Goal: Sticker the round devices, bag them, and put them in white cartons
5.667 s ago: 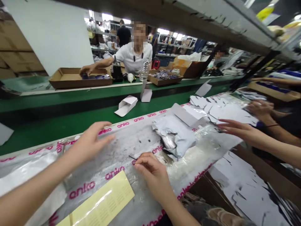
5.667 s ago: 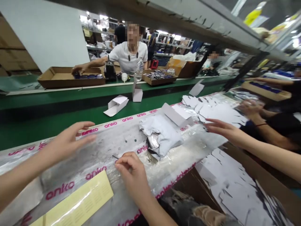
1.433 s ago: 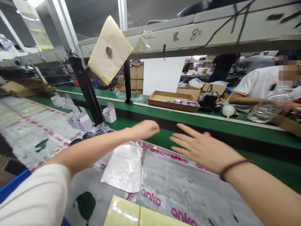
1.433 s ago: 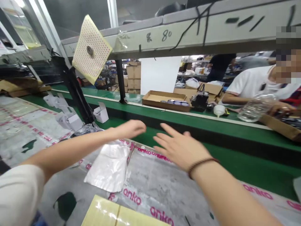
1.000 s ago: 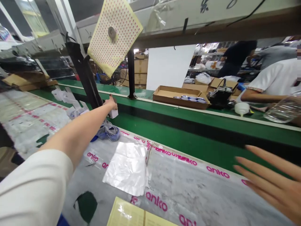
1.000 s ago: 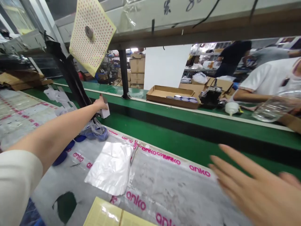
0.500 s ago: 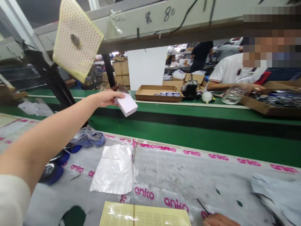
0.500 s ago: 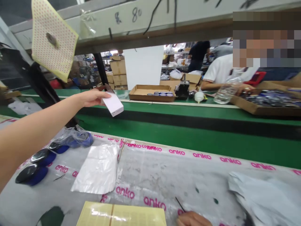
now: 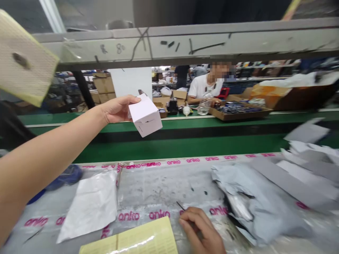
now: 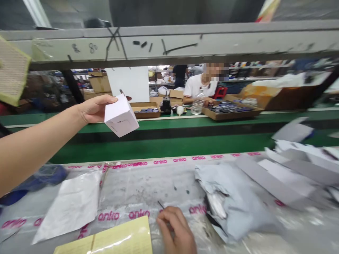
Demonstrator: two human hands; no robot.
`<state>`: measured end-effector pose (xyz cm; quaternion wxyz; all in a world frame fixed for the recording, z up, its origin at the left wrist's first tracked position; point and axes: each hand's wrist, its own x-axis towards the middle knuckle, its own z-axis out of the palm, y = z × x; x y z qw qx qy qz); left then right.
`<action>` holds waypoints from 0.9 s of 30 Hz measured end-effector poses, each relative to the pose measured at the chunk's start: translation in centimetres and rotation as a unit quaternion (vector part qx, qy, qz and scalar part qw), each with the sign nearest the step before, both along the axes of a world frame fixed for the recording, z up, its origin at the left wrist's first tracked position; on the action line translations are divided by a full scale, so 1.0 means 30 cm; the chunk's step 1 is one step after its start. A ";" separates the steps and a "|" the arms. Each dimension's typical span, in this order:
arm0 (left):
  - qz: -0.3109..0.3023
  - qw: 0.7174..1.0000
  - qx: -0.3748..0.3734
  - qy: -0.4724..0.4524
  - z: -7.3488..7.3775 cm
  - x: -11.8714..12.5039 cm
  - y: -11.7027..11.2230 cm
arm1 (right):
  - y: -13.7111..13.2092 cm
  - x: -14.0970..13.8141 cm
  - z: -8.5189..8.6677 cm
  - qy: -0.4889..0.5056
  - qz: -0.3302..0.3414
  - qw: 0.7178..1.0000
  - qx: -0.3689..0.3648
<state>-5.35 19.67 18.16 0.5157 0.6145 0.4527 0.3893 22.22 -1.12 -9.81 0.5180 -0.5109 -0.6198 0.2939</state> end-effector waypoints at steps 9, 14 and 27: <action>-0.063 0.997 -0.031 -0.013 -0.044 0.335 0.028 | 0.005 0.004 0.038 -0.012 0.015 0.999 -0.034; -0.118 0.990 -0.045 -0.064 -0.100 0.443 0.018 | -0.001 -0.004 0.066 0.016 0.001 0.999 -0.048; -0.147 0.973 -0.129 -0.124 -0.213 0.641 0.052 | -0.001 -0.024 0.085 0.007 -0.026 0.999 -0.045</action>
